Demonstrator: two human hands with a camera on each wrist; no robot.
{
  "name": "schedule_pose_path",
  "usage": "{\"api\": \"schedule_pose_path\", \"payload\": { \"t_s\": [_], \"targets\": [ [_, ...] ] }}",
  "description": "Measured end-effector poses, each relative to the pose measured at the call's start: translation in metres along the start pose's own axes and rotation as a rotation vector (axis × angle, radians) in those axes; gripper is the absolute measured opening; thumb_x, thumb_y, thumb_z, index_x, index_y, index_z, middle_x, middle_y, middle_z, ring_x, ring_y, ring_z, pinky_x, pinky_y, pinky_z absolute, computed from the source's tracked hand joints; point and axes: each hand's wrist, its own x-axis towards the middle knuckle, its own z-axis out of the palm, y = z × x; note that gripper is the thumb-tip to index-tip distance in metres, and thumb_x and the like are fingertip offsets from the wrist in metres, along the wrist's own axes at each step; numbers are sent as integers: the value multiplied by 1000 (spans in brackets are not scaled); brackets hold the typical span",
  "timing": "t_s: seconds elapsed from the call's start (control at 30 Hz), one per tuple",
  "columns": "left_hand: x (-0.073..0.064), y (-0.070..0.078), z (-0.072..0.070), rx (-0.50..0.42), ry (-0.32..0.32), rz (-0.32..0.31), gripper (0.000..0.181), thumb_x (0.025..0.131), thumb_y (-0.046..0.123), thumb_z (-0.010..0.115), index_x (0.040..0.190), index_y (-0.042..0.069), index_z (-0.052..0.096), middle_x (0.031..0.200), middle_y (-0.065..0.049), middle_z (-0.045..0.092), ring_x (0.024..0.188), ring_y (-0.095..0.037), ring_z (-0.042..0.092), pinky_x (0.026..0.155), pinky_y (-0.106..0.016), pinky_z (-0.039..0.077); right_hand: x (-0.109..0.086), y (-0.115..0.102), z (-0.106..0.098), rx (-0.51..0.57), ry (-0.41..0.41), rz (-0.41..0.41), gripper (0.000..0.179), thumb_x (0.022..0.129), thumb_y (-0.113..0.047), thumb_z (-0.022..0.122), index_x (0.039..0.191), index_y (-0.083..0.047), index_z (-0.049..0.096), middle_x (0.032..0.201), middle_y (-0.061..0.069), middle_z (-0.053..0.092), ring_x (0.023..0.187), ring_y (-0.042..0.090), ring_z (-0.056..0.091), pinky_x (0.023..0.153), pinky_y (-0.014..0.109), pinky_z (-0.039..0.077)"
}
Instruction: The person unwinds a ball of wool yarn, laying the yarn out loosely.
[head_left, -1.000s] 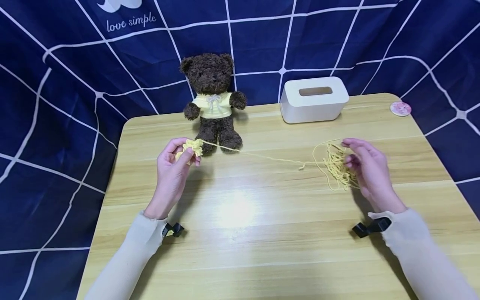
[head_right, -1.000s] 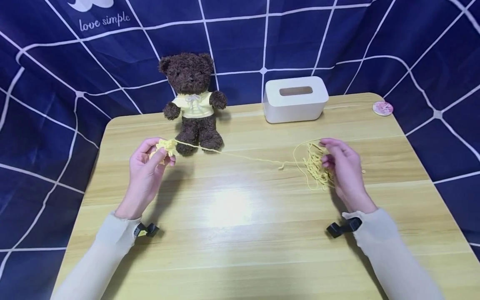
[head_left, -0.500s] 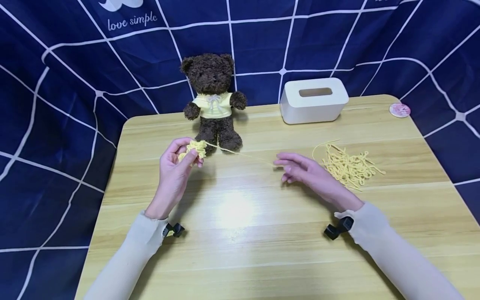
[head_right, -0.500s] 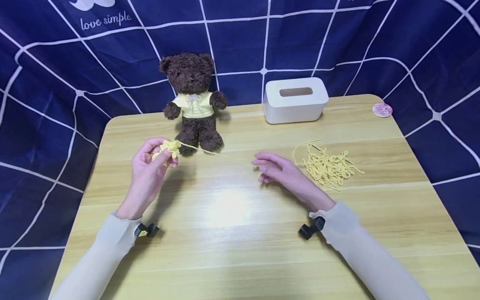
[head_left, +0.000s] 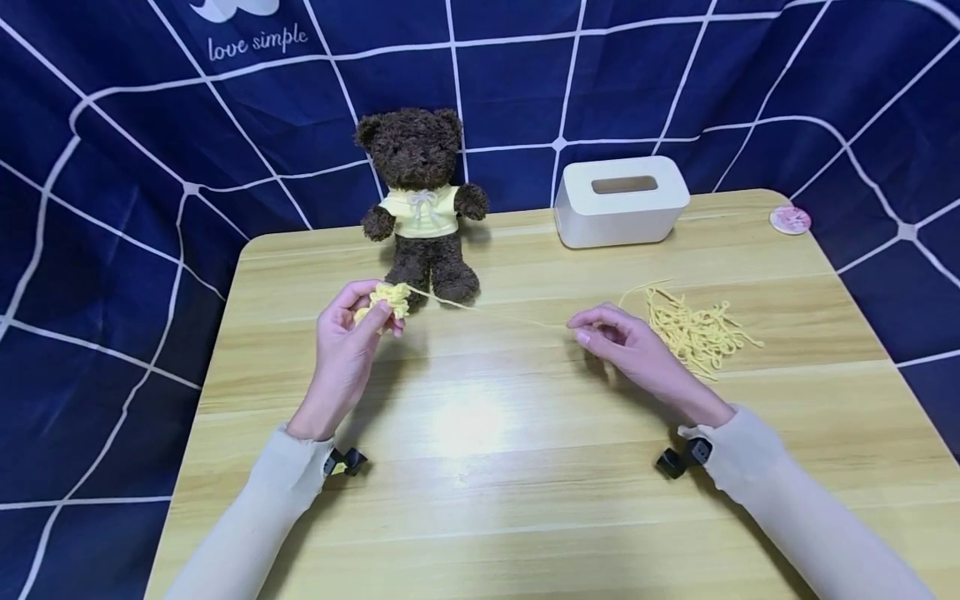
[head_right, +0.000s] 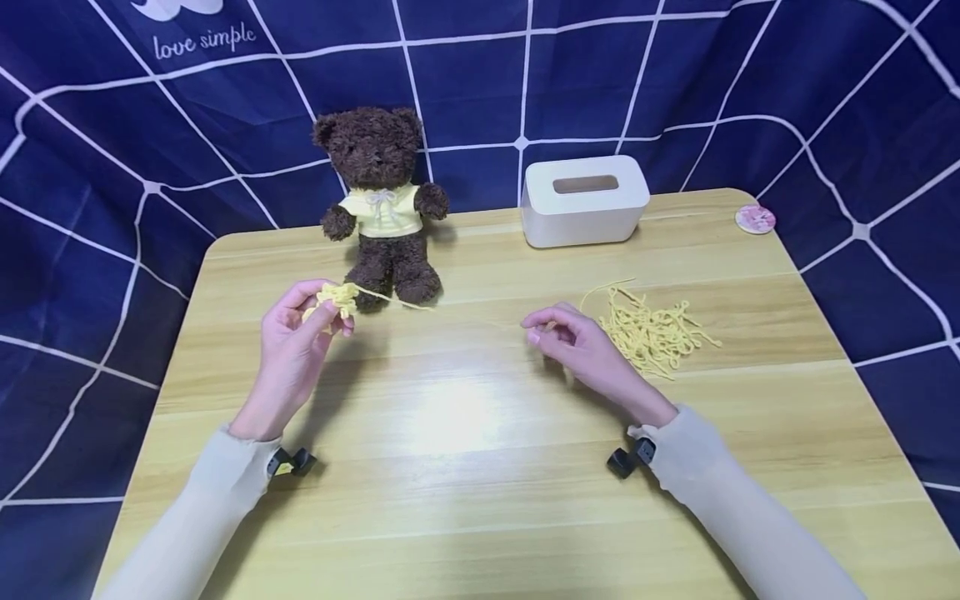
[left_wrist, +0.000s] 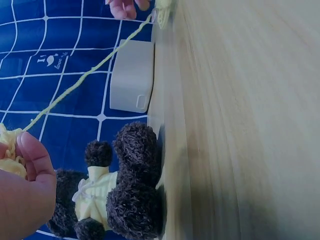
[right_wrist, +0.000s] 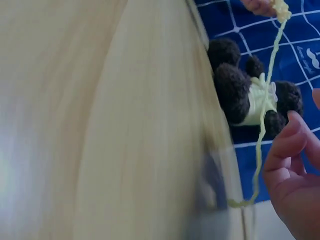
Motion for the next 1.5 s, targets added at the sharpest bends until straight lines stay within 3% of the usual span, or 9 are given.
{"api": "schedule_pose_path", "payload": {
  "t_s": [0.17,0.27,0.4,0.53,0.73,0.87,1.1,1.37,1.5],
  "targets": [
    [1,1,2,-3,-11,-6,26,103,-15,59,117,2,73,104,-11,72,78,-20,67,69,-26,62,9,2,5,64,27,59,44,110,-35,69,149,-16,62,98,22,63,81,29,59,64,34,52],
    [1,2,3,-6,-10,-3,27,103,-15,58,116,3,73,104,-11,72,77,-20,67,69,-26,62,16,4,7,119,-20,90,48,109,-35,70,152,-16,60,110,24,68,87,28,64,68,32,55],
    [1,4,4,-13,-5,-1,27,102,-15,58,115,3,73,103,-10,72,76,-20,67,68,-25,62,23,5,11,182,-94,122,45,109,-29,71,149,-9,63,124,23,70,96,27,70,74,31,61],
    [2,4,3,-21,8,-4,27,102,-17,57,112,3,73,100,-10,72,76,-20,68,67,-25,62,23,4,12,198,-101,140,39,108,-27,73,137,-2,69,109,19,73,90,24,69,68,28,60],
    [2,4,1,-43,18,5,28,101,-19,55,111,2,70,98,-11,72,76,-20,69,67,-24,63,12,1,-2,177,37,50,25,110,-23,70,118,0,75,91,15,68,78,17,62,61,26,57],
    [0,4,-1,-39,34,1,29,101,-19,53,108,4,70,99,-10,72,76,-20,69,65,-23,62,5,-4,-18,326,147,-64,19,110,-10,67,115,6,75,92,15,69,80,14,63,72,23,61],
    [0,3,-5,-42,66,6,28,100,-19,52,109,3,68,101,-11,70,76,-20,68,63,-23,60,-8,-11,-47,669,289,-168,13,108,1,66,109,11,73,93,11,72,78,13,66,70,18,62],
    [2,4,-8,-49,189,44,29,98,-19,53,109,3,68,94,-7,74,77,-15,68,65,-22,61,-18,-7,-70,804,420,-235,12,107,6,64,107,16,72,90,15,74,75,16,67,66,20,62],
    [1,5,-9,-58,189,44,31,99,-19,54,116,3,69,97,-5,75,80,-13,67,68,-19,60,-25,1,-83,849,473,-261,12,107,9,63,106,18,71,91,17,74,75,17,68,64,21,61]
  ]
}}
